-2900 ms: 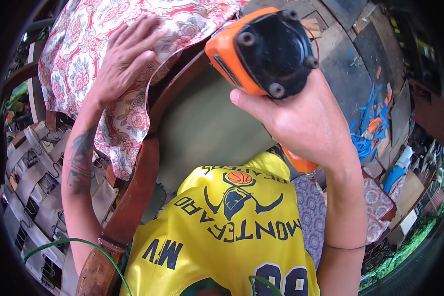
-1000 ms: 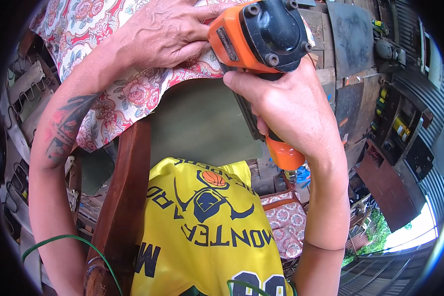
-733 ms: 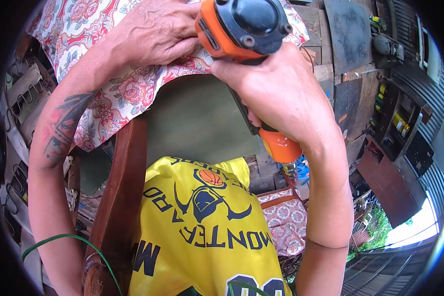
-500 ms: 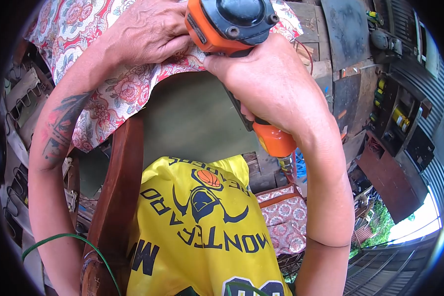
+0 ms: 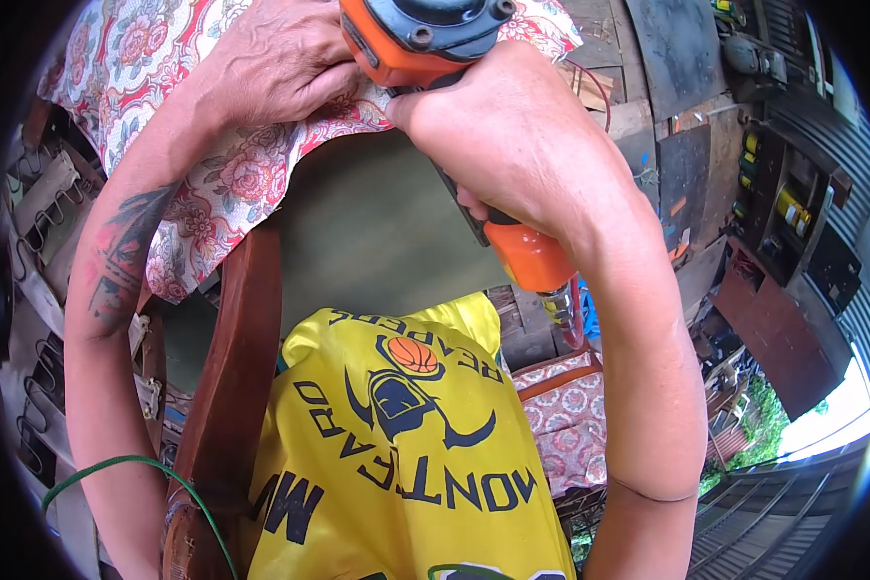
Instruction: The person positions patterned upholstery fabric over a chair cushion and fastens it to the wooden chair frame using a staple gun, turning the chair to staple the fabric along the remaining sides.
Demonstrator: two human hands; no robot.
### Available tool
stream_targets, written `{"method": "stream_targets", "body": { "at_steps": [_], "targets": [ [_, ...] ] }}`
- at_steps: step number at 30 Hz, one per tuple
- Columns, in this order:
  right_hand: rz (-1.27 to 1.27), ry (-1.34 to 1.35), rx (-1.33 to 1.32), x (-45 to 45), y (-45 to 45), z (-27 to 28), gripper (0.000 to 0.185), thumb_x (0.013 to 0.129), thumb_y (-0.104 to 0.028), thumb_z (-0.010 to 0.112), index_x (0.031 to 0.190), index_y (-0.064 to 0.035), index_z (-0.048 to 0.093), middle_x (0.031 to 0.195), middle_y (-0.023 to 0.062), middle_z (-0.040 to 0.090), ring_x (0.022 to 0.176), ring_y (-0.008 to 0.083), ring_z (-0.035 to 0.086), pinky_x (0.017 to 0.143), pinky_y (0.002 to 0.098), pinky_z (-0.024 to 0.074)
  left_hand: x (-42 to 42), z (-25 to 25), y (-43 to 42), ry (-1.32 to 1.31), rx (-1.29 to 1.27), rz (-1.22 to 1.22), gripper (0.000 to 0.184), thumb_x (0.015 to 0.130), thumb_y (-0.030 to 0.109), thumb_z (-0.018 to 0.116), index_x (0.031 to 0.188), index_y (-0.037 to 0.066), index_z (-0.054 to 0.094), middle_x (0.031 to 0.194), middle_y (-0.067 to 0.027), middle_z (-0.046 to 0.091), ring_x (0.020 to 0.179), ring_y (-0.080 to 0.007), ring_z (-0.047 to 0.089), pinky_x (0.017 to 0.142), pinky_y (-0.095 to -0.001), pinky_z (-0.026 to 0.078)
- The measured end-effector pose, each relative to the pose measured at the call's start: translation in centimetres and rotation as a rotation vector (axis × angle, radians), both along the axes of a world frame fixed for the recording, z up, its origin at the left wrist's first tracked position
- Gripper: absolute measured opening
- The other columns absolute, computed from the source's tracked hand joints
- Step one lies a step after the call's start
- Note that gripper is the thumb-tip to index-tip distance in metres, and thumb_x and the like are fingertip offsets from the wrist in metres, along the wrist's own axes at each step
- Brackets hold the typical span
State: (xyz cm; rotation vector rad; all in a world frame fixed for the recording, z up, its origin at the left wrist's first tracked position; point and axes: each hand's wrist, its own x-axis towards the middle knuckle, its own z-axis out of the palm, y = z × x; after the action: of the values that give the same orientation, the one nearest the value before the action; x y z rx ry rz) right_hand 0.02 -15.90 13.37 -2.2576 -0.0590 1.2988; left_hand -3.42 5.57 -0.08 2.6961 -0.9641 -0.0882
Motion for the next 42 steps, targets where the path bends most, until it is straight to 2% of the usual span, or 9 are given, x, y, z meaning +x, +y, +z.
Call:
{"method": "stream_targets", "body": {
  "at_steps": [11, 16, 21, 23, 24, 29, 30, 33, 42],
  "targets": [
    [0.031, 0.017, -0.045, 0.3, -0.4, -0.4, 0.025, 0.093, -0.023, 0.071, 0.105, -0.0019, 0.065, 0.062, 0.0022, 0.056, 0.047, 0.0133, 0.057, 0.048, 0.0324, 0.0481, 0.3, 0.3, 0.3, -0.003, 0.035, 0.008, 0.055, 0.109, 0.038, 0.031, 0.163, 0.041, 0.042, 0.179, 0.0051, 0.022, 0.163, -0.0433, 0.018, 0.124, -0.0831, 0.009],
    [0.062, 0.004, -0.017, 0.6, -0.2, 0.0, 0.026, 0.092, -0.023, 0.072, 0.105, -0.0020, 0.065, 0.063, 0.0021, 0.056, 0.047, 0.0131, 0.057, 0.048, 0.0319, 0.0481, 0.2, 1.9, 2.8, 0.195, 0.064, -0.090, 0.051, 0.113, 0.053, 0.034, 0.161, 0.041, 0.045, 0.179, -0.0009, 0.023, 0.164, -0.0434, 0.015, 0.125, -0.0810, 0.003],
    [0.035, 0.042, -0.017, 0.8, -0.2, 0.5, 0.028, 0.092, -0.025, 0.073, 0.107, -0.0013, 0.066, 0.064, 0.0020, 0.057, 0.047, 0.0132, 0.057, 0.048, 0.0313, 0.0479, -0.6, 1.9, 2.6, 0.117, 0.071, -0.029, 0.051, 0.113, 0.054, 0.035, 0.160, 0.040, 0.049, 0.177, -0.0077, 0.027, 0.163, -0.0472, 0.015, 0.125, -0.0804, 0.004],
    [-0.022, -0.004, 0.017, 0.7, 0.0, 0.9, 0.028, 0.089, -0.023, 0.069, 0.081, 0.0037, 0.067, 0.056, 0.0073, 0.060, 0.048, 0.0172, 0.061, 0.050, 0.0346, 0.0490, -0.6, 1.9, 2.3, 0.107, 0.135, -0.022, 0.051, 0.113, 0.054, 0.034, 0.160, 0.040, 0.048, 0.176, -0.0086, 0.029, 0.162, -0.0495, 0.014, 0.125, -0.0805, 0.004],
    [-0.017, -0.002, 0.018, 0.8, 0.0, 0.8, 0.028, 0.089, -0.023, 0.069, 0.081, 0.0037, 0.067, 0.056, 0.0073, 0.060, 0.048, 0.0172, 0.061, 0.050, 0.0346, 0.0490, -0.7, 1.9, 2.4, 0.110, 0.136, -0.017, 0.051, 0.113, 0.054, 0.034, 0.160, 0.040, 0.048, 0.176, -0.0086, 0.029, 0.162, -0.0495, 0.014, 0.125, -0.0805, 0.004],
    [-0.052, -0.042, 0.095, 0.7, -1.7, 1.8, 0.023, 0.088, -0.021, 0.072, 0.088, 0.0023, 0.070, 0.058, 0.0059, 0.060, 0.049, 0.0158, 0.062, 0.050, 0.0336, 0.0483, -0.7, 0.9, 2.5, 0.080, 0.029, -0.023, 0.050, 0.113, 0.057, 0.031, 0.159, 0.045, 0.048, 0.175, -0.0088, 0.032, 0.162, -0.0502, 0.014, 0.125, -0.0803, 0.003],
    [-0.093, -0.007, 0.062, 0.4, -1.8, 2.5, 0.026, 0.092, -0.019, 0.074, 0.109, 0.0000, 0.072, 0.064, 0.0032, 0.057, 0.050, 0.0132, 0.057, 0.051, 0.0301, 0.0464, -0.8, 0.7, 2.5, 0.044, 0.016, -0.029, 0.049, 0.113, 0.058, 0.031, 0.158, 0.047, 0.048, 0.175, -0.0085, 0.033, 0.162, -0.0500, 0.014, 0.125, -0.0802, 0.003],
    [-0.130, -0.004, 0.040, -0.4, -2.1, 3.3, 0.027, 0.090, -0.018, 0.074, 0.111, 0.0007, 0.072, 0.064, 0.0033, 0.058, 0.049, 0.0130, 0.057, 0.051, 0.0295, 0.0463, -1.1, 0.6, 2.5, 0.058, 0.010, -0.032, 0.048, 0.113, 0.058, 0.032, 0.158, 0.052, 0.047, 0.175, -0.0077, 0.033, 0.162, -0.0499, 0.014, 0.125, -0.0804, 0.003],
    [-0.047, 0.009, 0.155, -1.2, -0.8, 2.5, 0.022, 0.090, -0.015, 0.074, 0.105, 0.0017, 0.070, 0.062, 0.0036, 0.060, 0.048, 0.0132, 0.058, 0.050, 0.0298, 0.0470, -1.0, 0.3, 2.4, 0.007, 0.066, -0.022, 0.047, 0.111, 0.061, 0.038, 0.155, 0.051, 0.050, 0.174, -0.0056, 0.034, 0.160, -0.0530, 0.016, 0.122, -0.0854, 0.007]
  ]
}}
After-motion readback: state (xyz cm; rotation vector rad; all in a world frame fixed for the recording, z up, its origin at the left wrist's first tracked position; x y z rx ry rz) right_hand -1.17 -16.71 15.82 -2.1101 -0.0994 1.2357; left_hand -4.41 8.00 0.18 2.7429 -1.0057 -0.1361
